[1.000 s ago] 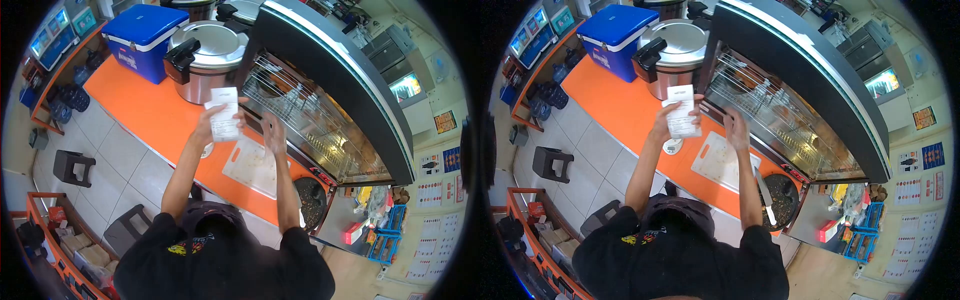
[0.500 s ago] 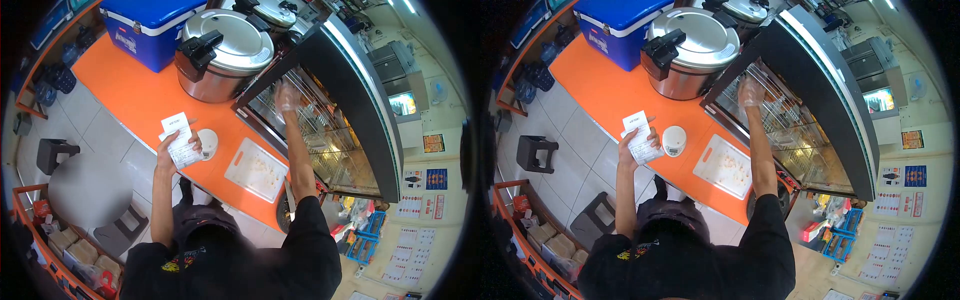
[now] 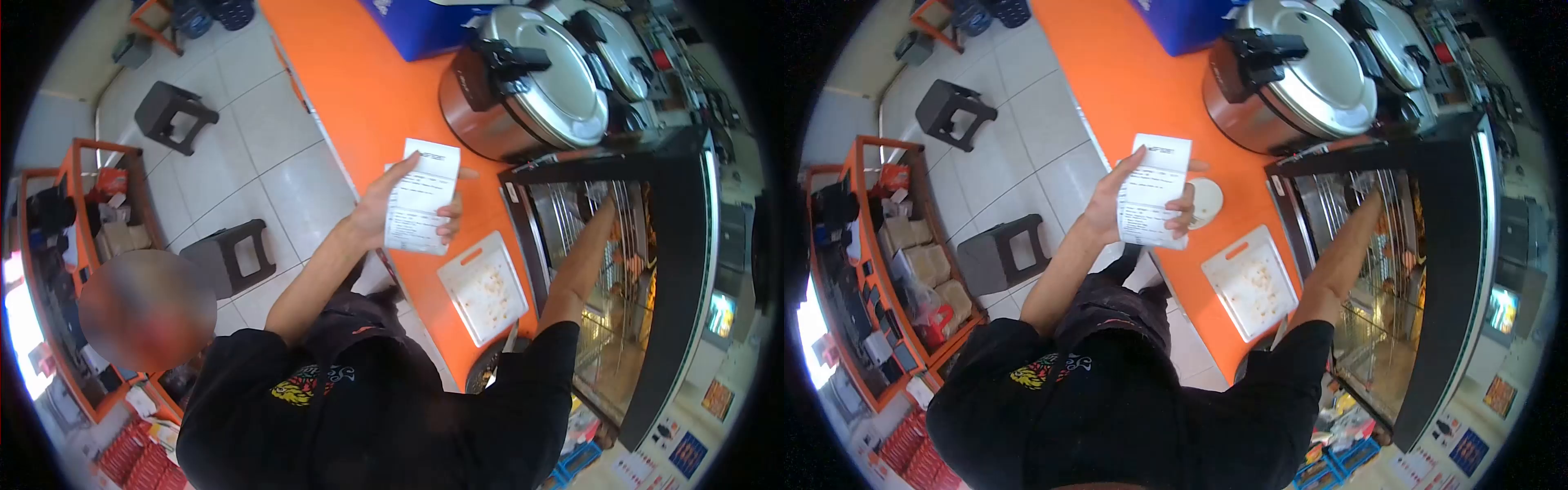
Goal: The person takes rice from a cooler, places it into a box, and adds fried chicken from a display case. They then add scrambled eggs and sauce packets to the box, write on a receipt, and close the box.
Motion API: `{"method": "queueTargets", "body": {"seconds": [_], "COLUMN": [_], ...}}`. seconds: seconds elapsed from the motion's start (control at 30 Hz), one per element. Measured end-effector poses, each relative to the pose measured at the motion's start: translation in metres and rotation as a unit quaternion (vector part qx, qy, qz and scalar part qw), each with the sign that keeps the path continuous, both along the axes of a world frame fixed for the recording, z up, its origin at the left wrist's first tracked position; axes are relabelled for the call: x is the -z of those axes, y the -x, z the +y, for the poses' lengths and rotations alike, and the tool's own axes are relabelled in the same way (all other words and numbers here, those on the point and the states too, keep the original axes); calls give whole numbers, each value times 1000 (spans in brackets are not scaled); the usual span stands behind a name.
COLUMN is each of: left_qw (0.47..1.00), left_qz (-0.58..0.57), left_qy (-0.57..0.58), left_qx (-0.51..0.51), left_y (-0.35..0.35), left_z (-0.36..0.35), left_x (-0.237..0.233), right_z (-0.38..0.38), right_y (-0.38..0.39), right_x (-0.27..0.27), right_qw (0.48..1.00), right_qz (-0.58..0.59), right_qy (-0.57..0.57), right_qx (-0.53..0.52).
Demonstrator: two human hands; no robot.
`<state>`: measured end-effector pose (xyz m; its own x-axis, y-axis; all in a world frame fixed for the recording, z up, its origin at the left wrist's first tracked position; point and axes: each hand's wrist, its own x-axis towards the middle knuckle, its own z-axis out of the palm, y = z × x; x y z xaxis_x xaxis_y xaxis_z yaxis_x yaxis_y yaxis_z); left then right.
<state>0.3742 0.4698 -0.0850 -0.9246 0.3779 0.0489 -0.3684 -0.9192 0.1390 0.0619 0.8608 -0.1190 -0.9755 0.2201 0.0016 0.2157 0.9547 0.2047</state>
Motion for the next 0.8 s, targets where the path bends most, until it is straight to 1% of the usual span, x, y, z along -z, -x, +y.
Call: {"method": "queueTargets", "body": {"seconds": [0.2,0.57,0.8], "left_qw": [999,998,996], "left_qz": [2,13,23], "left_qy": [29,51,62], "left_qx": [-37,-46,-57], "left_y": [-3,-1,-7], "left_z": [-8,1,8], "left_x": [-14,-28,-37], "right_z": [0,-18,-23], "right_y": [2,6,16], "right_x": [-1,10,15], "right_qw": [1000,996,990], "right_qz": [21,58,83], "right_qy": [18,57,90], "right_qx": [11,35,76]}}
